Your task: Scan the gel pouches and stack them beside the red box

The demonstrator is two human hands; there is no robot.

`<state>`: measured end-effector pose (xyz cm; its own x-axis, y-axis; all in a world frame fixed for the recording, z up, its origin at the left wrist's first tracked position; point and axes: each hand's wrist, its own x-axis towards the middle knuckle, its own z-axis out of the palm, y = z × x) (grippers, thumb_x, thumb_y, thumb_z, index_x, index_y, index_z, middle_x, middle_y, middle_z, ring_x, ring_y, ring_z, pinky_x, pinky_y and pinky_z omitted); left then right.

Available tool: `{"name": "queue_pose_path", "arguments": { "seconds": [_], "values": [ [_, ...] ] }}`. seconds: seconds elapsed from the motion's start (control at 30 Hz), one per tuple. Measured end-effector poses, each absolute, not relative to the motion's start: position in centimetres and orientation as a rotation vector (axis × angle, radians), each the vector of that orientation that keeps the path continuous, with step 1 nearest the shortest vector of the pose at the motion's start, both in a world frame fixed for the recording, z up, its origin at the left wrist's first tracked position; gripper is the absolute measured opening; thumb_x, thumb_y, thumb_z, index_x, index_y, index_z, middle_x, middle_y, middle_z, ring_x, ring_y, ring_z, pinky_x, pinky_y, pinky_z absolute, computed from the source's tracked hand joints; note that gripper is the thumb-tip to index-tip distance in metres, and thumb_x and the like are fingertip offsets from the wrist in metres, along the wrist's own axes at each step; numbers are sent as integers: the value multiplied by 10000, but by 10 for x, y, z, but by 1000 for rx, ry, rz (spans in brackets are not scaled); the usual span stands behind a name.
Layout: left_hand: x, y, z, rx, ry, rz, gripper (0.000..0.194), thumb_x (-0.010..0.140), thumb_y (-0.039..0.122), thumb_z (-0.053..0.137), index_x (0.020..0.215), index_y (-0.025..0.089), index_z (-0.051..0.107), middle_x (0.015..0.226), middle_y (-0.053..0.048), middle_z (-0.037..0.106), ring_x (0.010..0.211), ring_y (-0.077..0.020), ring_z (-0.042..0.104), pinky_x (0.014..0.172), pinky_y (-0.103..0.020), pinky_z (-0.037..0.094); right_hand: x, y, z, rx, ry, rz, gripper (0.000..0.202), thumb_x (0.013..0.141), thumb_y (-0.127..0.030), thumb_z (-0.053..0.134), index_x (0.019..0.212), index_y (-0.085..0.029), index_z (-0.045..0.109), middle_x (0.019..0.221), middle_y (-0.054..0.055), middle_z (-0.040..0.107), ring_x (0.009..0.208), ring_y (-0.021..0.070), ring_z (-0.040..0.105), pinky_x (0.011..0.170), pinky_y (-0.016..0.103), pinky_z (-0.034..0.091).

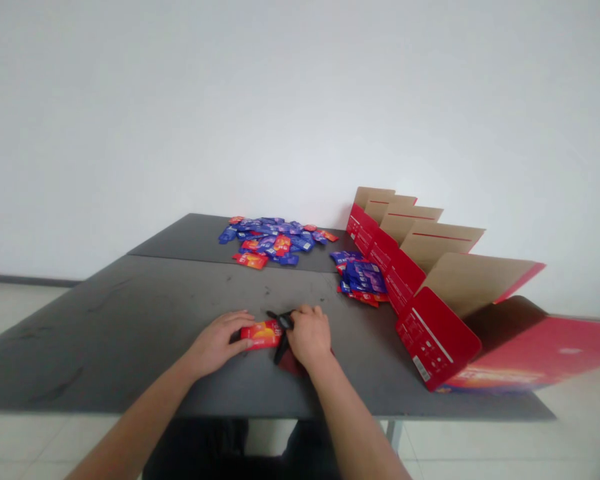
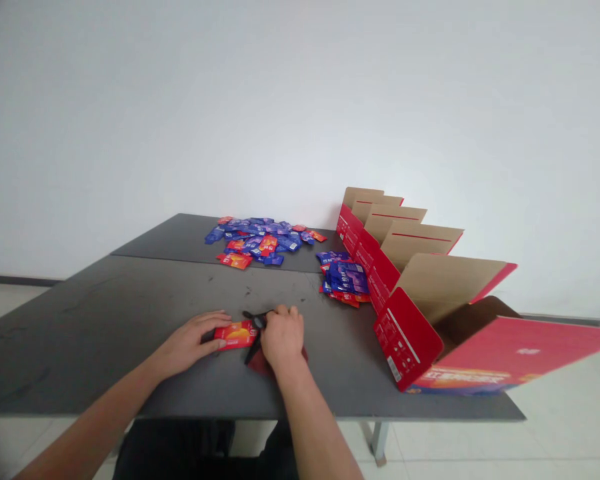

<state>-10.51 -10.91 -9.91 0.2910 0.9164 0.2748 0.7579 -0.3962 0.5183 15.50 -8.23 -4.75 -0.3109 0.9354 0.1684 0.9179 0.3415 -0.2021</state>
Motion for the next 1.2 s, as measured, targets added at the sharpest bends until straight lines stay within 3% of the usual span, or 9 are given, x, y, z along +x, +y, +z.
{"name": "queue_pose_path", "arguments": {
  "seconds": [0.1,0.3,0.47,0.57,0.73,0.87,1.03,1.2],
  "values": [
    [-103,-110,-97,2277,1534,782,404,914,384,701,1299,262,716,1394,-73,705,1367,-301,576,1194,-491,420,159,-76,-35,-1759,-2267,64,154,888,-203,632,959,-217,769,1088,100,704,1042,277,553,869,367,413],
    [-100,-110,-92,2243,1523,771,474,846,158,593,1300,225,714,1378,-92,703,1339,-291,598,1195,-471,427,82,-96,-48,-1257,-2420,149,183,914,-252,624,1064,-217,722,1100,69,693,1029,251,548,931,347,414],
    [-102,-111,-93,2271,1524,738,358,911,323,658,1251,251,741,1390,-86,704,1372,-311,574,1203,-500,414,112,-81,-59,-1467,-2433,174,174,911,-186,590,1012,-183,731,1079,94,703,1035,253,574,940,353,404],
    [-103,-111,-93,2286,1524,732,387,939,405,666,1293,259,722,1383,-77,711,1377,-308,572,1193,-506,426,150,-67,-47,-1696,-2379,135,182,907,-158,587,990,-173,748,1085,123,710,1050,265,585,950,362,398],
    [-103,-110,-96,2308,1516,738,378,921,356,669,1280,254,731,1394,-83,703,1365,-307,582,1202,-500,422,124,-81,-32,-1509,-2356,116,261,920,-214,613,1163,-225,706,1186,93,690,1110,267,549,962,359,402],
    [-103,-109,-96,2280,1553,738,416,858,250,657,1264,229,741,1413,-111,686,1355,-323,592,1202,-514,425,86,-92,-48,-1279,-2516,189,196,935,-214,564,1060,-187,713,1086,87,706,1019,243,575,954,351,411],
    [-104,-111,-93,2298,1519,690,380,956,399,637,1300,261,725,1394,-79,706,1389,-293,564,1204,-493,420,136,-70,-59,-1610,-2380,183,182,897,-183,608,1028,-170,733,1109,111,712,1067,245,594,967,350,399],
    [-103,-111,-93,2293,1553,701,419,935,423,668,1314,251,719,1411,-83,698,1386,-306,567,1205,-502,419,155,-61,-30,-1675,-2345,135,192,903,-189,627,1062,-194,735,1126,114,709,1088,265,592,949,355,407]
  ]
}}
